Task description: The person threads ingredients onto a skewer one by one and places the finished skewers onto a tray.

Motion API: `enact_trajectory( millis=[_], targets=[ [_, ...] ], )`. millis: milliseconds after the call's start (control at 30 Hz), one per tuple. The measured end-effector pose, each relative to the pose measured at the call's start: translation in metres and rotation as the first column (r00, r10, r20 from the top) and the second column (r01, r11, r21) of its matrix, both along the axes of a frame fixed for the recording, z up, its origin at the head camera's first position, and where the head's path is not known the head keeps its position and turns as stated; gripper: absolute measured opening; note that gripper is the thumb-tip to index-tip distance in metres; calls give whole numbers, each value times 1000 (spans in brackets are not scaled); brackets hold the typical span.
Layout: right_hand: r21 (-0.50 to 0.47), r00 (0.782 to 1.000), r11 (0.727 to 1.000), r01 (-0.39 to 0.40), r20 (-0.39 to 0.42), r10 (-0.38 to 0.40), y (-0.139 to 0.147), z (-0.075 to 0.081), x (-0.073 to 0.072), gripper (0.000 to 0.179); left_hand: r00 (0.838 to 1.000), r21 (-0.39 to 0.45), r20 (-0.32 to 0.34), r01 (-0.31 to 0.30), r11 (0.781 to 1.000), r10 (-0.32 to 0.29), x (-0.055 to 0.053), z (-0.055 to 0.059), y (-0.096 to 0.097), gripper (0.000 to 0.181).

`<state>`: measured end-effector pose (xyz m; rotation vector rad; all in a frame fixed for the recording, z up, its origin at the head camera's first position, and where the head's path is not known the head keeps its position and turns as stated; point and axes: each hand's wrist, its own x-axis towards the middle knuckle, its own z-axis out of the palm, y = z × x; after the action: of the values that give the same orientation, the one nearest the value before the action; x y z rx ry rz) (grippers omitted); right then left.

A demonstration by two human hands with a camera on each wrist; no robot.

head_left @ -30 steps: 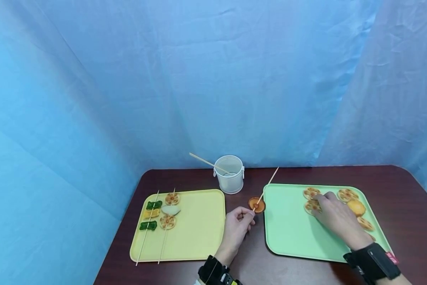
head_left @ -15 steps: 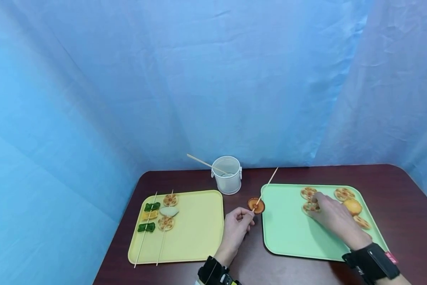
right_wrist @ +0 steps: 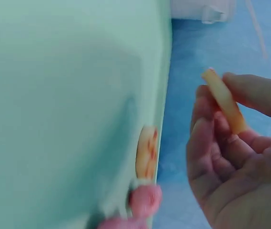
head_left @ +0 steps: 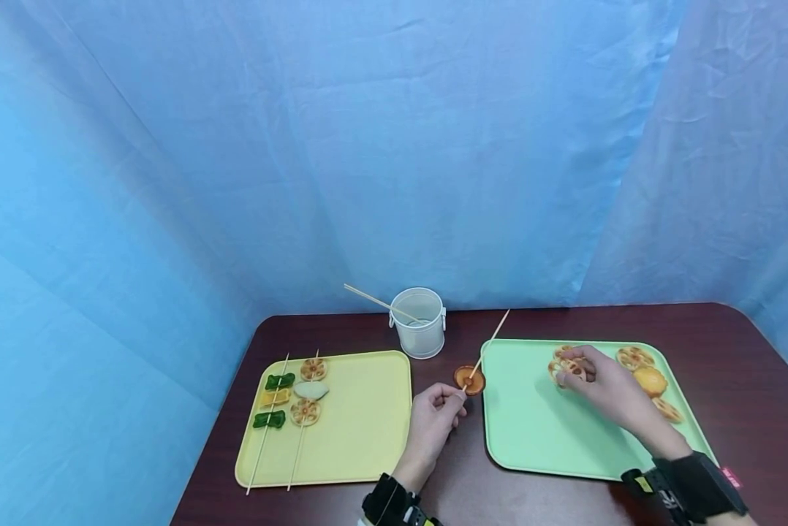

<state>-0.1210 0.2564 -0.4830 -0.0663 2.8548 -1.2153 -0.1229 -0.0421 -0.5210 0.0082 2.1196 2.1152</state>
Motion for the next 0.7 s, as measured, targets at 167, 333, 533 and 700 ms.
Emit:
enact_trajectory(
  millis=[167, 333, 533, 700],
  targets=[
    [-236, 996, 971, 41, 82, -23, -5, 7, -1, 60, 1000, 6, 1, 4, 1000, -4, 0, 0, 0, 25],
    [-419, 988, 901, 110, 142, -55, -10, 11, -4, 66, 1000, 4, -1, 12, 1000, -12, 1, 1, -2, 24],
    [-740, 973, 644, 194, 228, -31, -16, 13, -8, 54, 1000, -20, -5, 28, 999, -29, 3, 2, -3, 20],
    [-800, 967, 554, 230, 253, -36, -20, 14, -11, 50, 999, -27, -10, 48, 998, -49, 3, 1, -3, 15]
  ],
)
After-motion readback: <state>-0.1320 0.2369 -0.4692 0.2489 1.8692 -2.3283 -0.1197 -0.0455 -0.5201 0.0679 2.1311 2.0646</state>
